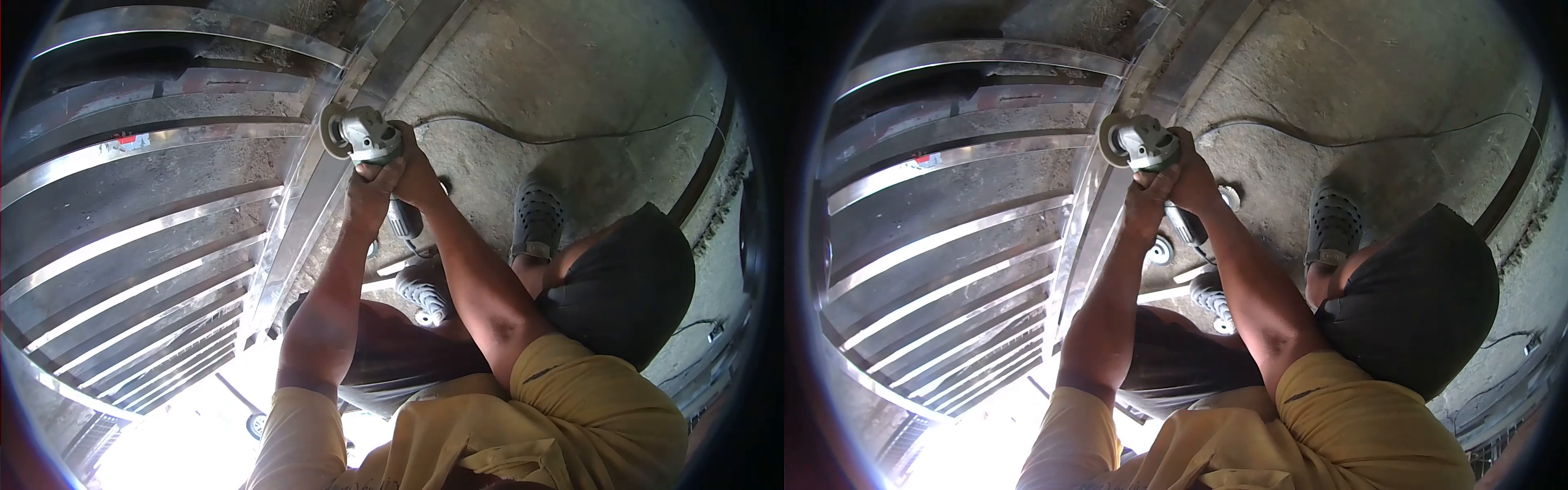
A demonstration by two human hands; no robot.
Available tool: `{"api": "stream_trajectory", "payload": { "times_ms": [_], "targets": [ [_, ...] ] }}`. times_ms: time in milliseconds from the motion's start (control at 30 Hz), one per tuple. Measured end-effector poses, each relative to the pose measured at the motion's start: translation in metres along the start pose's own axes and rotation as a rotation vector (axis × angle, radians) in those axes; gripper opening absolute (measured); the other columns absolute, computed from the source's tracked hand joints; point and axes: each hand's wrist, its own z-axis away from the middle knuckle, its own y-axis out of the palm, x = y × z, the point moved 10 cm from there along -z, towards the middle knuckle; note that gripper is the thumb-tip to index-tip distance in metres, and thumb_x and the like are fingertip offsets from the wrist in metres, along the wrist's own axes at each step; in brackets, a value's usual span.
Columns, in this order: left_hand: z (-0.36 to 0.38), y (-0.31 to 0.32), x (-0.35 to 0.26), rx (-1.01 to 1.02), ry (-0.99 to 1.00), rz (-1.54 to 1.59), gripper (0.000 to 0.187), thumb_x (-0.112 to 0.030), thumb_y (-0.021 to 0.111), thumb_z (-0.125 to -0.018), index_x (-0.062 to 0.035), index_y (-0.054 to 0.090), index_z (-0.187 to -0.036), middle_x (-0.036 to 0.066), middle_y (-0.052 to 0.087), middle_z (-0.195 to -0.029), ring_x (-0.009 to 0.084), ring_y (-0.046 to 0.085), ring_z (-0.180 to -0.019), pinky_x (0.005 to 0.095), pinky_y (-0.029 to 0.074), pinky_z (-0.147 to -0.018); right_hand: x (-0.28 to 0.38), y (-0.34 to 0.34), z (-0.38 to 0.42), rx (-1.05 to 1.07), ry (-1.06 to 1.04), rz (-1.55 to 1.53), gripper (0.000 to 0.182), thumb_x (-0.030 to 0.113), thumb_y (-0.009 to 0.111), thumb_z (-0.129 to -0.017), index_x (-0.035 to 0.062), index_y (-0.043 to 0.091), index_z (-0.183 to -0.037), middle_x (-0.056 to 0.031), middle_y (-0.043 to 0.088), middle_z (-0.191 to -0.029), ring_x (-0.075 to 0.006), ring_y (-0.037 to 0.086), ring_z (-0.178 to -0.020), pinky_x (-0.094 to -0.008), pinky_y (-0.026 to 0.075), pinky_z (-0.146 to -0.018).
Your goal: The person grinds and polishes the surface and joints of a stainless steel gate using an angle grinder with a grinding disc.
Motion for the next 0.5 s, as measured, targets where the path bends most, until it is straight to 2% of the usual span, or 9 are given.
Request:
{"api": "stream_trajectory", "payload": {
  "times_ms": [67,167,267,400,500],
  "targets": [
    [0.003,0.002,0.002,-0.012,-0.059,0.017,0.044,-0.035,0.078,-0.089,-0.0003,0.065,-0.112,0.003,0.065,-0.101,0.0115,0.06,-0.089,0.0287,0.049,-0.079,0.002,-0.001,0.001,0.021,-0.026,0.032,0.097,0.05,0.088,-0.071,0.0069,0.036,-0.141,-0.0197,0.065,-0.123,-0.0328,0.065,-0.116,-0.041,0.052,-0.096],
    [0.004,0.001,-0.011,-0.029,0.031,-0.002,0.045,-0.037,0.077,-0.089,0.0003,0.066,-0.111,0.004,0.065,-0.1,0.0118,0.059,-0.091,0.0297,0.049,-0.08,0.005,0.0,0.0,-0.006,-0.073,-0.004,0.097,0.05,0.087,-0.071,0.0065,0.036,-0.141,-0.02,0.065,-0.122,-0.0339,0.065,-0.116,-0.0412,0.052,-0.095],
    [0.007,0.001,-0.003,-0.034,-0.089,-0.05,0.047,-0.039,0.077,-0.088,0.0008,0.066,-0.111,0.004,0.066,-0.1,0.0124,0.059,-0.093,0.0302,0.047,-0.085,0.005,-0.002,-0.002,0.032,-0.095,0.015,0.098,0.051,0.087,-0.071,0.0063,0.036,-0.141,-0.0202,0.065,-0.122,-0.0347,0.065,-0.115,-0.0412,0.052,-0.095],
    [0.007,-0.001,-0.014,-0.052,0.013,-0.046,0.04,-0.031,0.076,-0.089,0.0004,0.067,-0.113,0.008,0.069,-0.104,0.0152,0.063,-0.095,0.0321,0.05,-0.087,0.008,-0.001,-0.001,-0.019,-0.102,-0.034,0.1,0.053,0.087,-0.07,0.006,0.035,-0.142,-0.0201,0.065,-0.121,-0.0345,0.065,-0.115,-0.0407,0.052,-0.095],
    [0.004,0.0,-0.009,-0.028,0.053,-0.014,0.039,-0.031,0.076,-0.089,0.0002,0.067,-0.112,0.008,0.069,-0.103,0.0152,0.063,-0.095,0.0321,0.05,-0.086,0.012,0.0,-0.003,0.076,-0.115,-0.003,0.1,0.052,0.088,-0.07,0.0059,0.035,-0.142,-0.0204,0.065,-0.121,-0.0346,0.065,-0.114,-0.0404,0.052,-0.095]
  ]
}}
